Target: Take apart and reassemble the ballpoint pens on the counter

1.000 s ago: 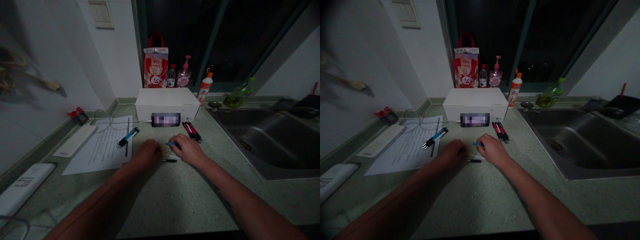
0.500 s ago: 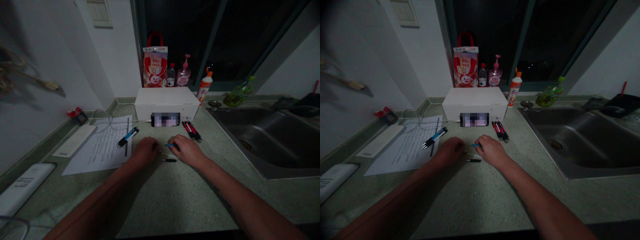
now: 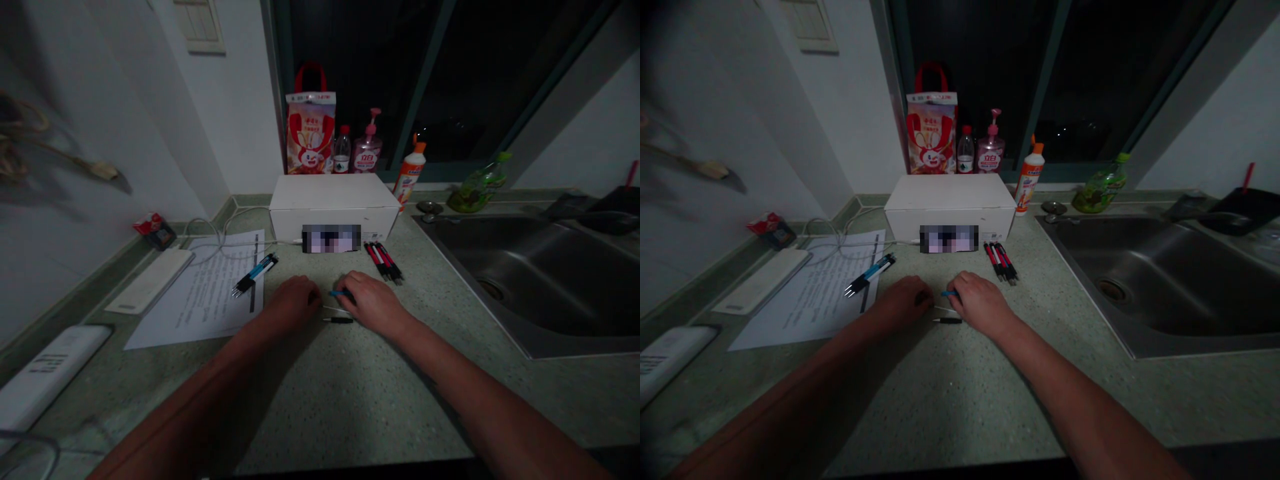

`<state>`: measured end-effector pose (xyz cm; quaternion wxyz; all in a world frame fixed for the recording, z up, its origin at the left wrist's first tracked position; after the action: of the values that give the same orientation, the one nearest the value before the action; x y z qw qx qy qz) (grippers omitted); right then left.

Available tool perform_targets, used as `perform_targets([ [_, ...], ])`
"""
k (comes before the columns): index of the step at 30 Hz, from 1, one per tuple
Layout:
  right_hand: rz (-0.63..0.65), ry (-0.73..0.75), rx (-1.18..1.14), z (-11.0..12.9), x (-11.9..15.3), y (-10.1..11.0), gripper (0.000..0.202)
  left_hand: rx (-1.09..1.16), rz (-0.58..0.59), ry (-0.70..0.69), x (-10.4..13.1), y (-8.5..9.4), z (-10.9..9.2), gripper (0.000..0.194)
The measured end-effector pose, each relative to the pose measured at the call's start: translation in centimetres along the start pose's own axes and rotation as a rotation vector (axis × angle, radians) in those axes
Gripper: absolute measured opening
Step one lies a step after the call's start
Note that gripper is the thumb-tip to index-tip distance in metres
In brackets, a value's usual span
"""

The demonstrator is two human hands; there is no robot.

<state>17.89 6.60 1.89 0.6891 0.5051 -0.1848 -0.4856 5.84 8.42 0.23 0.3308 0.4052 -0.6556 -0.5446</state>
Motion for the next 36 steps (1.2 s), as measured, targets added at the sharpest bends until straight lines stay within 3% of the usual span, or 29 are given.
perform_targets([
  [5,-0.005,0.014,0.019,0.2,0.0,-0.3,0.005,-0.066,0.062,0.003,-0.1,-0.1,-0.1,0.017],
  [16,0.008,0.005,0.065,0.4,0.0,-0.3,0.005,-0.076,-0.017,-0.068,-0.1,0.7,-1.3,0.021],
  [29,0.003,0.011,0.074,0.7,0.0,-0.3,0.007,-0.156,0.026,-0.051,-0.4,0.4,-1.4,0.019],
  [36,-0.014,-0.026,-0.029,0.4,0.1,0.3,0.008,0.047,-0.053,0.058,-0.2,0.7,0.3,0.016],
])
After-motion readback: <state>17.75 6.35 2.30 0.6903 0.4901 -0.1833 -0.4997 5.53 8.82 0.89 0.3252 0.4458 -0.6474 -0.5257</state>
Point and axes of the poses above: each hand's wrist, its own x-axis away from the middle knuckle, its own y-axis out of the back of the hand, z = x × y, the point moved 10 cm from there along -x, towards the middle knuckle, and after that the axes turned 9 degrees about -x, right-handed, at the moved point
